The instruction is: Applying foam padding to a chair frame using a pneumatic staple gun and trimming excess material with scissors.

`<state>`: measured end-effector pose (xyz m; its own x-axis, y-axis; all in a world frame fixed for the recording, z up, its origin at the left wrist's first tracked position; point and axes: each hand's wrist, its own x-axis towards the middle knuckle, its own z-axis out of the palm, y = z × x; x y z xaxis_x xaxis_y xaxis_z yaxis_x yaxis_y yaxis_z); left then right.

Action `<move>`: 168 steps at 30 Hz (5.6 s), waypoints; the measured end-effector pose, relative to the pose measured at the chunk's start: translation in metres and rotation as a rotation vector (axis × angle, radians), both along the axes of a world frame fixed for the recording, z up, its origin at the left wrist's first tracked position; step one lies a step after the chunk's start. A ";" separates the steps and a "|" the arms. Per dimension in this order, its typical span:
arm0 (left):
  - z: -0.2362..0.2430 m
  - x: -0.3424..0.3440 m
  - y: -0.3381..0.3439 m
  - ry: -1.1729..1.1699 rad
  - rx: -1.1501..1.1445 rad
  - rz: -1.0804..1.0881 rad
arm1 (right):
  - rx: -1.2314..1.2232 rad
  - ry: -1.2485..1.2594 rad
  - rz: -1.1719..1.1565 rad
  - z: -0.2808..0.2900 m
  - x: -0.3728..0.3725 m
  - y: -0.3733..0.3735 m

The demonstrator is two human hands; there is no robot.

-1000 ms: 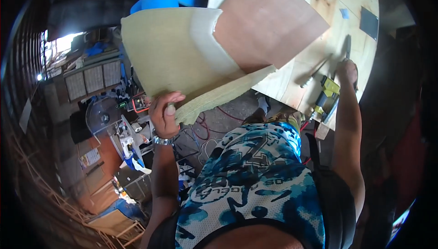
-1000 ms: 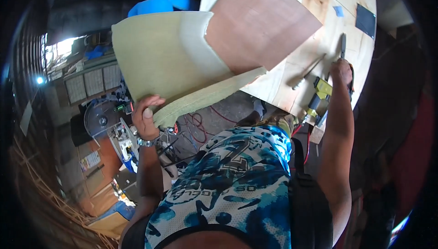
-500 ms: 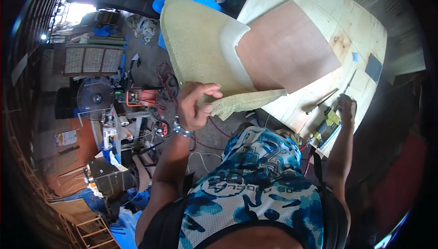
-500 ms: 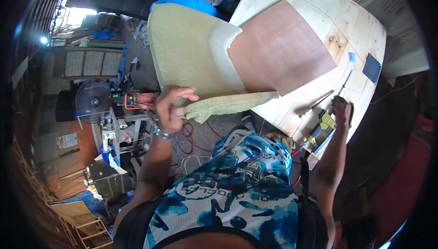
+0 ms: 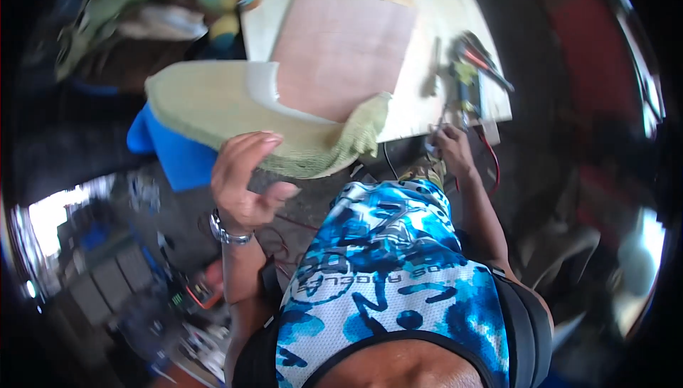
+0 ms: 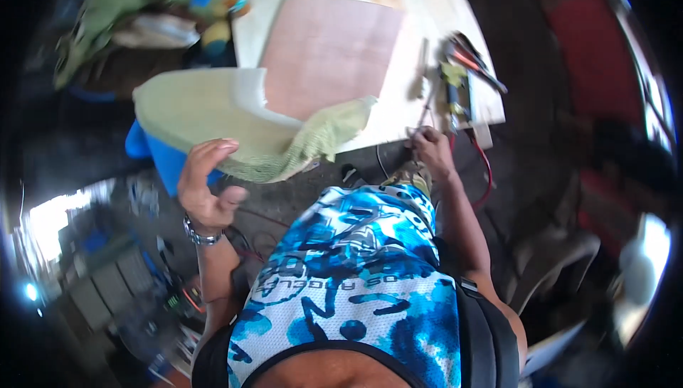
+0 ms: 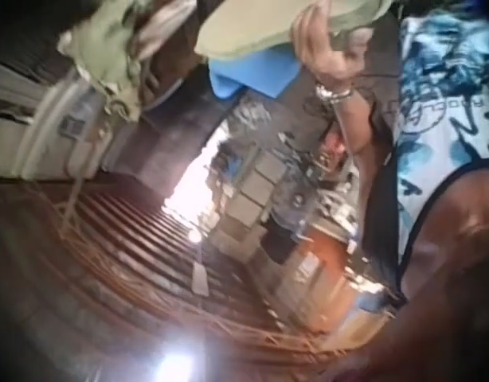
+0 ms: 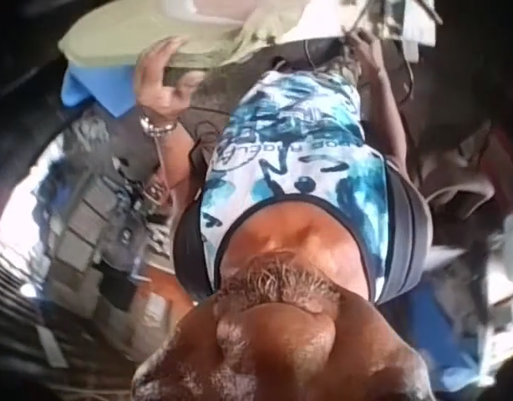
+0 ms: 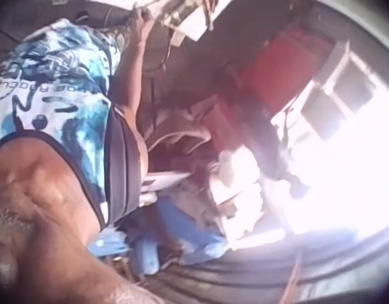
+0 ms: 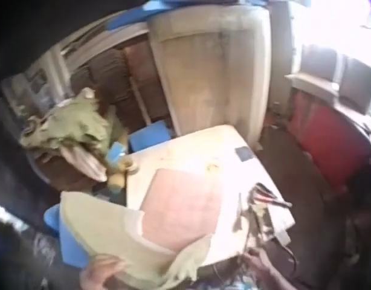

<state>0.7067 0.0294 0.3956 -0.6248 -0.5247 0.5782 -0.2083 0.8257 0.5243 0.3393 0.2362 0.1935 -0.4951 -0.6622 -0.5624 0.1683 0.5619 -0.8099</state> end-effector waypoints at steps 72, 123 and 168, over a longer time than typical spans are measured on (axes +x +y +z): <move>-0.114 -0.032 0.057 -1.154 0.184 -0.289 | -0.082 -0.326 -0.123 -0.003 0.158 0.132; -0.090 -0.290 0.000 -1.262 0.822 -1.526 | 0.048 0.136 0.327 0.114 0.155 0.173; -0.096 -0.289 0.003 -1.176 0.616 -1.495 | 0.189 0.098 0.299 0.131 0.163 0.176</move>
